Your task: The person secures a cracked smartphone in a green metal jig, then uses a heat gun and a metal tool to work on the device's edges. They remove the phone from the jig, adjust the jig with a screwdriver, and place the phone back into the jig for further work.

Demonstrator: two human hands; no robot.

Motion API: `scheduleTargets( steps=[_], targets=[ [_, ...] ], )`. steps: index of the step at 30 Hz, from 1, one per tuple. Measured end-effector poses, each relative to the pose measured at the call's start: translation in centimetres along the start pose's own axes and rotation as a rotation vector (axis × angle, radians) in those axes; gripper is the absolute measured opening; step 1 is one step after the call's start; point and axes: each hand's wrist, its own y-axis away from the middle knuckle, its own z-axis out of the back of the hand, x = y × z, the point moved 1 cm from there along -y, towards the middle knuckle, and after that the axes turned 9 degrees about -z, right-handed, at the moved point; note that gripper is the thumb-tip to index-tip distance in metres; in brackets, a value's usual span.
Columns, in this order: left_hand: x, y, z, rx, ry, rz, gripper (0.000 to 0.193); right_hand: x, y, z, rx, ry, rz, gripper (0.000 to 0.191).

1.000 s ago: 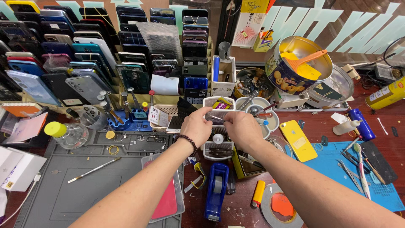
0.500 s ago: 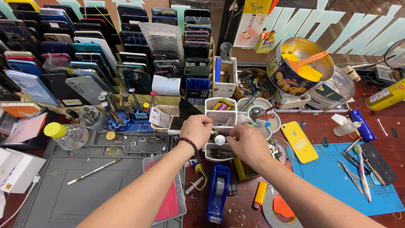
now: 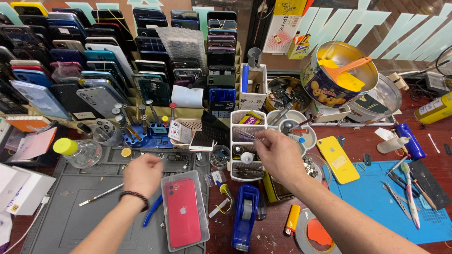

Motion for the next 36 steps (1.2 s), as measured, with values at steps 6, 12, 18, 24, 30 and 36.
scheduleTargets(
  steps=[6,12,18,24,30,36],
  targets=[
    [10.4,0.5,2.1,0.202,-0.682,-0.025,0.039,2.2,-0.2,-0.6,0.119,-0.137,0.096,0.022],
    [8.5,0.0,4.5,0.312,-0.653,-0.083,0.029,2.9,0.6,-1.6,0.258,-0.201,0.038,0.022],
    [-1.5,-0.4,7.9,0.073,0.635,0.234,0.021,3.4,1.8,-1.1,0.399,-0.262,0.031,0.024],
    [-11.6,1.1,6.5,0.258,1.400,0.144,0.008,4.1,3.8,1.5,0.597,-0.798,-0.474,0.044],
    [-20.9,4.3,1.6,0.474,1.510,0.084,0.006,-0.3,7.7,7.4,0.485,-1.014,-0.548,0.032],
    [-29.1,10.2,-2.7,0.740,1.439,0.058,0.009,-9.2,11.1,14.2,0.275,-0.855,-0.465,0.016]
  ],
)
